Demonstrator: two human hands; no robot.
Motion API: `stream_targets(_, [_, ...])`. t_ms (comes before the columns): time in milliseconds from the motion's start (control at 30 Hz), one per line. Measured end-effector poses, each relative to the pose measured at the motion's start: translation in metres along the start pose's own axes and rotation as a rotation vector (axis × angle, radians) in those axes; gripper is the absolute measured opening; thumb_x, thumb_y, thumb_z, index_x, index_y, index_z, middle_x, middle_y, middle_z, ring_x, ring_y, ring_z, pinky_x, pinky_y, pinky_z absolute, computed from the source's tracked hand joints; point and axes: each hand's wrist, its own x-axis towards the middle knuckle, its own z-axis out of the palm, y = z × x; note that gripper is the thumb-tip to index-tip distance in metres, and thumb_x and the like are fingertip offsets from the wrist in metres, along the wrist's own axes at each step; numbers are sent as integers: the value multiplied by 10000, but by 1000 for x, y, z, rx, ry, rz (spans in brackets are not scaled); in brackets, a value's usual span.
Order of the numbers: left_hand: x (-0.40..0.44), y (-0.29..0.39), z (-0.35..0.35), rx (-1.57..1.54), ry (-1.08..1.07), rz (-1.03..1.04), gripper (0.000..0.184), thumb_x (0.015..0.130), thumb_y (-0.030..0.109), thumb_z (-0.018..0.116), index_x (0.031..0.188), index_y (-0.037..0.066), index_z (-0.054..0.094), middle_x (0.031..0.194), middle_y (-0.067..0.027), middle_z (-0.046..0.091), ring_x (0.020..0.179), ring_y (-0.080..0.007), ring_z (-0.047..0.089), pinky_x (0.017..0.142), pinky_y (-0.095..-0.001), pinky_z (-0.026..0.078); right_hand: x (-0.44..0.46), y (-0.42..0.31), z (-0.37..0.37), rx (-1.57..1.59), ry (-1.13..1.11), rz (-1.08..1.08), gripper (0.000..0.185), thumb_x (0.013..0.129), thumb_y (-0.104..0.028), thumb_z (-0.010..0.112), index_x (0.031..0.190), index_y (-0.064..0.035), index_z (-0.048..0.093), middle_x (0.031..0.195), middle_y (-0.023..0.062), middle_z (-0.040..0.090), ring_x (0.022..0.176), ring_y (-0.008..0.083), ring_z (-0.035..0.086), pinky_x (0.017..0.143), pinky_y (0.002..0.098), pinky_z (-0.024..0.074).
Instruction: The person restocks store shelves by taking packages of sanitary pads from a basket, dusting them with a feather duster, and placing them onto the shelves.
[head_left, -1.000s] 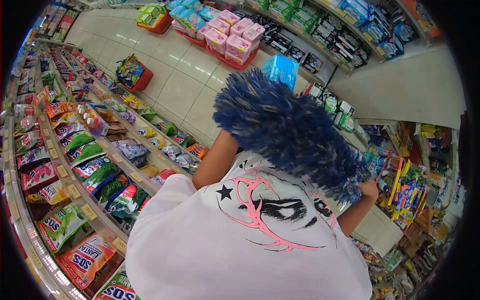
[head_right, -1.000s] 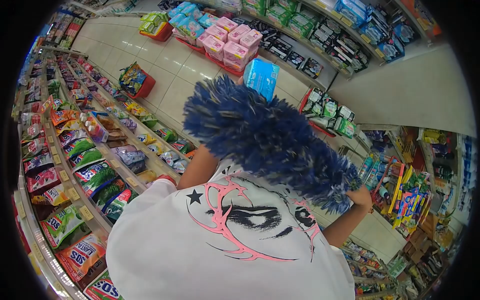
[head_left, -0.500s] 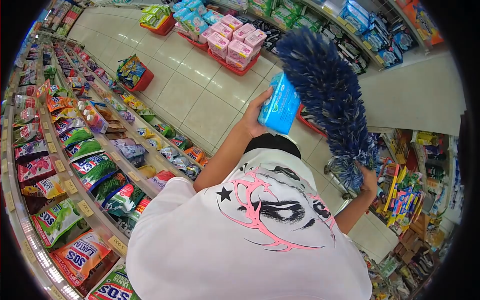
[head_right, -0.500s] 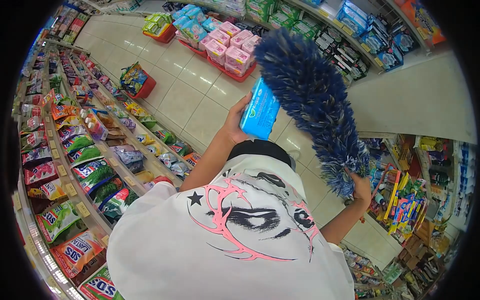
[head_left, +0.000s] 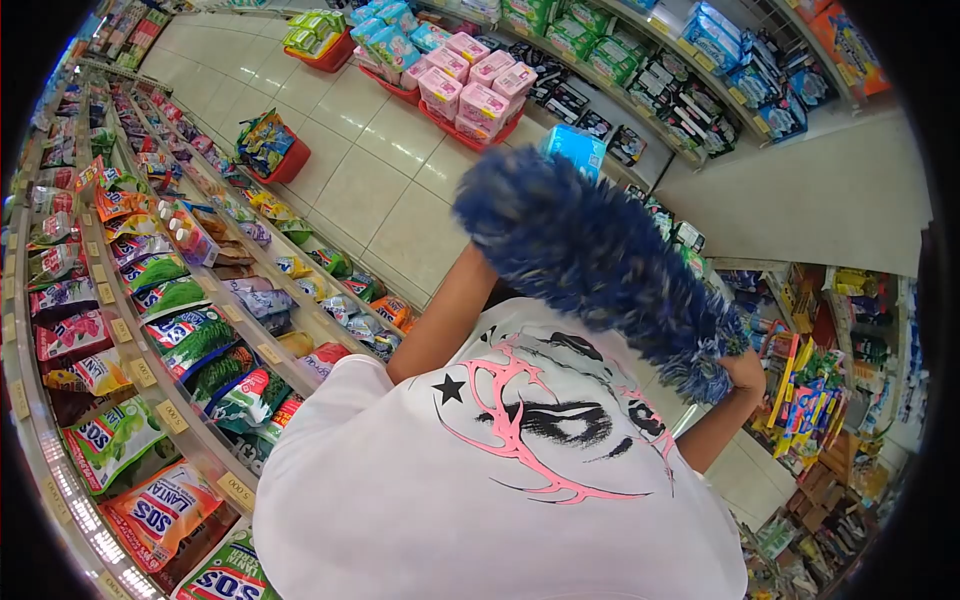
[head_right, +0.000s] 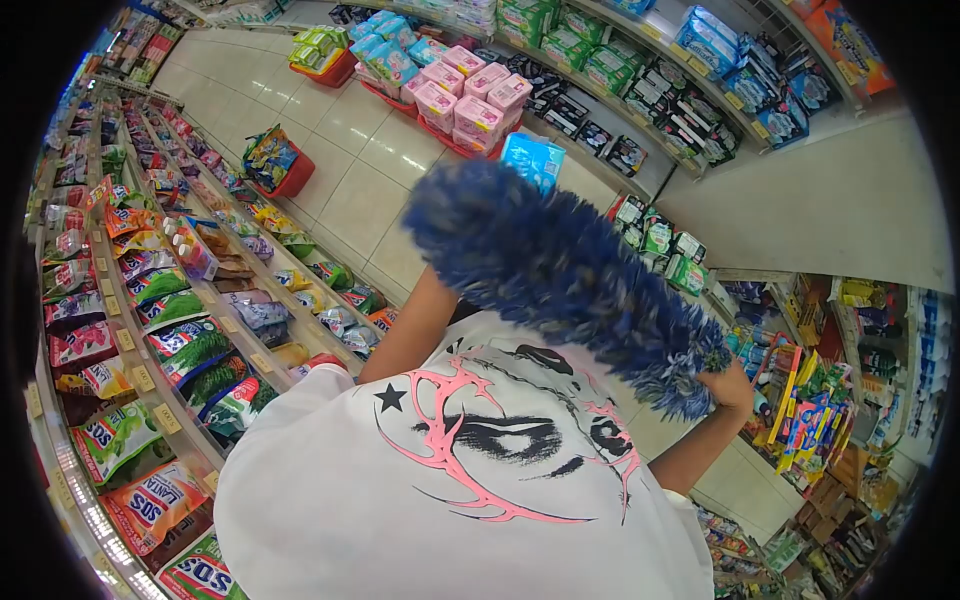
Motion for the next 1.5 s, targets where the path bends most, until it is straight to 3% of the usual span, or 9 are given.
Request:
stream_targets(233, [-7,-2,3,24,59,-39,577,906,497,428,1317,92,441,1248,-114,542,1094,-269,552,955,-433,438,24,54,12,120,23,25,478,647,-54,680,1095,60,560,984,80,639,847,185,570,801,343,450])
stream_targets(267, [-7,-2,6,47,76,-42,626,848,572,487,1245,89,509,1126,-115,607,945,-288,618,831,-457,502,23,43,14,119,16,24,478,647,-54,680,1095,60,560,984,80,639,847,185,570,801,343,450])
stream_targets(367, [-8,2,12,32,23,-70,639,852,597,461,1229,83,510,1126,-128,597,897,-295,626,777,-471,520,18,-8,24,551,236,189,449,666,-43,671,1089,63,564,1006,81,626,875,183,558,824,341,440])
stream_targets(600, [-10,11,12,75,-87,52,993,688,805,456,1365,86,358,1247,-200,508,959,-276,599,780,-437,514,19,-26,27,722,345,97,383,731,-66,677,1086,52,596,1107,79,612,1008,209,554,925,331,384])
stream_targets(833, [-4,20,-3,148,-195,24,959,709,772,478,1358,76,359,1254,-200,502,1000,-274,596,835,-449,507,28,0,20,954,501,164,432,782,-88,664,1174,48,544,1144,108,597,1016,227,581,900,340,437])
stream_targets(1067, [-8,32,9,85,98,30,656,799,523,546,1255,57,477,1175,-152,574,994,-259,607,903,-415,470,9,-3,24,1268,365,92,501,724,-45,683,1191,47,526,1160,116,580,1048,246,558,917,353,417])
stream_targets(1233, [-12,33,17,-41,51,9,624,806,507,553,1245,68,490,1188,-130,571,1032,-251,590,928,-411,453,5,92,12,795,412,127,519,676,-33,711,1159,38,535,1102,119,599,956,263,581,854,389,449])
stream_targets(1300, [-12,27,14,-74,86,121,597,841,498,515,1254,67,490,1218,-115,557,1081,-257,562,967,-413,423,8,130,4,-221,97,-282,519,671,-71,702,1155,19,537,1083,121,609,939,267,579,832,393,447])
stream_targets(1500, [-8,12,1,-151,-52,62,588,873,471,478,1306,74,445,1286,-118,507,1146,-267,516,1022,-438,358,11,-18,9,26,-58,11,505,652,-138,687,1114,15,553,1052,124,619,922,261,576,828,378,437])
